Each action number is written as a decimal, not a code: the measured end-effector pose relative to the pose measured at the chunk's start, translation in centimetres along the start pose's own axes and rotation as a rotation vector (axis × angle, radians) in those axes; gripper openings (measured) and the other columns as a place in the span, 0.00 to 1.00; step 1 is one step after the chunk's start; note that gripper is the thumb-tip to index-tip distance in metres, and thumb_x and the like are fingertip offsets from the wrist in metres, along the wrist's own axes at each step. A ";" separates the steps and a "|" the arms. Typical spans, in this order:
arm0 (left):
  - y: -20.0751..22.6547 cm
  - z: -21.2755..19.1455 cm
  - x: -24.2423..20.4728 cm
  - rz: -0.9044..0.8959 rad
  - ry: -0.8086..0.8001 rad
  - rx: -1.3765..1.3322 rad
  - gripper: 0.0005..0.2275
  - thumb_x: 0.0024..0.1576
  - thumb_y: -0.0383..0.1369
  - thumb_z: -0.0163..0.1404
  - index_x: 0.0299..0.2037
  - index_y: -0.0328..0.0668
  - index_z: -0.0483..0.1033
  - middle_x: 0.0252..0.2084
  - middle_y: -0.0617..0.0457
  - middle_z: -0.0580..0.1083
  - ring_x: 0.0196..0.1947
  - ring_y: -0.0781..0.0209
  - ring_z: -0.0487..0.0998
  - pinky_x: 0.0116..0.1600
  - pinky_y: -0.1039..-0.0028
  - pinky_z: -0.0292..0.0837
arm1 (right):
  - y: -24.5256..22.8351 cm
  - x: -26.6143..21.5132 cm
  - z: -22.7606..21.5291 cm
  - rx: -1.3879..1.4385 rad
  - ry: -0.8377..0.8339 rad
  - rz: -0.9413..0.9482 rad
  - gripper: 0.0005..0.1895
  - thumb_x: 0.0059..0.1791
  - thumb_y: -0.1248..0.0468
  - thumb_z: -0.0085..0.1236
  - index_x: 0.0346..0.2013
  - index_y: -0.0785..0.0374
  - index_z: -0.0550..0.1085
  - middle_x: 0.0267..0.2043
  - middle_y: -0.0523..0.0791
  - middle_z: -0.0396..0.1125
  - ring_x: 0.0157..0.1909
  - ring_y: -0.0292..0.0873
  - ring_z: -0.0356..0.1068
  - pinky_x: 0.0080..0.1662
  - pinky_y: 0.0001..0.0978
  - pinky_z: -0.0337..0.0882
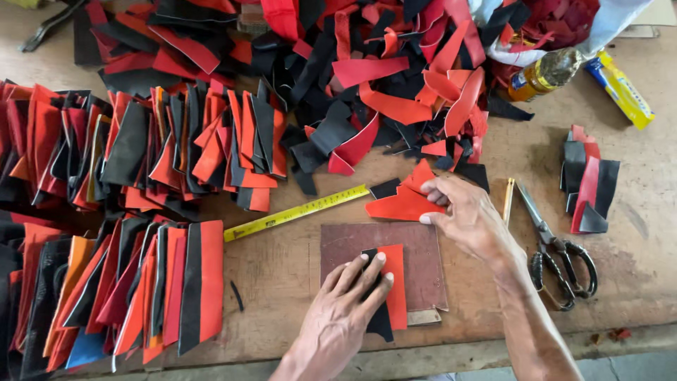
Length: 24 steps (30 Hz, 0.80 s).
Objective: The person selects red and black leather pieces, aligns them on a wooden board, measures with a yellow ruler, marks with a pencil, and cuts the red leather with shears. The cut piece is placed aside while additional pieces remain on the table.
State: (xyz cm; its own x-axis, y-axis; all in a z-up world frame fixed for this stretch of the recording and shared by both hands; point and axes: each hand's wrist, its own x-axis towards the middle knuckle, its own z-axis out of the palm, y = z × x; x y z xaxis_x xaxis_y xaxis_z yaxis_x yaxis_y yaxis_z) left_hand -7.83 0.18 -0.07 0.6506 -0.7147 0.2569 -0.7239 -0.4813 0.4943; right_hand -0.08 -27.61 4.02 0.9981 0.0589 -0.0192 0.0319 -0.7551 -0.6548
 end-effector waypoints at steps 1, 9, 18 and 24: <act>0.2 0.2 0.1 -0.001 0.011 0.022 0.24 0.52 0.25 0.47 0.62 0.34 0.69 0.71 0.39 0.63 0.72 0.39 0.60 0.71 0.52 0.54 | 0.3 0.3 -0.1 -0.018 -0.018 0.008 0.25 0.38 0.65 0.70 0.47 0.68 0.73 0.38 0.47 0.72 0.41 0.43 0.73 0.42 0.35 0.74; 2.3 1.5 0.6 -0.057 -0.039 0.156 0.26 0.49 0.27 0.47 0.61 0.29 0.66 0.72 0.38 0.59 0.71 0.32 0.55 0.70 0.45 0.49 | 2.4 2.3 -0.9 0.426 -0.244 -0.100 0.16 0.45 0.69 0.66 0.48 0.67 0.79 0.41 0.43 0.76 0.43 0.31 0.71 0.46 0.26 0.72; 2.5 0.7 0.8 -0.097 -0.086 0.134 0.28 0.47 0.23 0.47 0.62 0.35 0.67 0.73 0.43 0.59 0.73 0.37 0.55 0.71 0.48 0.49 | 0.5 4.5 1.4 0.309 -0.389 -0.008 0.12 0.44 0.70 0.66 0.43 0.66 0.82 0.34 0.41 0.78 0.37 0.30 0.73 0.42 0.25 0.74; 2.5 0.4 0.8 -0.119 -0.085 0.085 0.28 0.48 0.22 0.47 0.63 0.34 0.66 0.74 0.43 0.58 0.72 0.37 0.55 0.71 0.48 0.48 | 1.1 4.5 1.6 0.456 -0.460 -0.003 0.12 0.44 0.72 0.65 0.42 0.66 0.82 0.33 0.39 0.77 0.36 0.29 0.73 0.40 0.23 0.74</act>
State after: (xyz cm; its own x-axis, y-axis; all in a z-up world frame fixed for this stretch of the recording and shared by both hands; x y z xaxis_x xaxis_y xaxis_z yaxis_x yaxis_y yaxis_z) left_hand -9.26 -1.81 1.01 0.7139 -0.6885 0.1276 -0.6619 -0.6040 0.4440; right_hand 4.40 -27.14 1.98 0.8699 0.4114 -0.2722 -0.0918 -0.4072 -0.9087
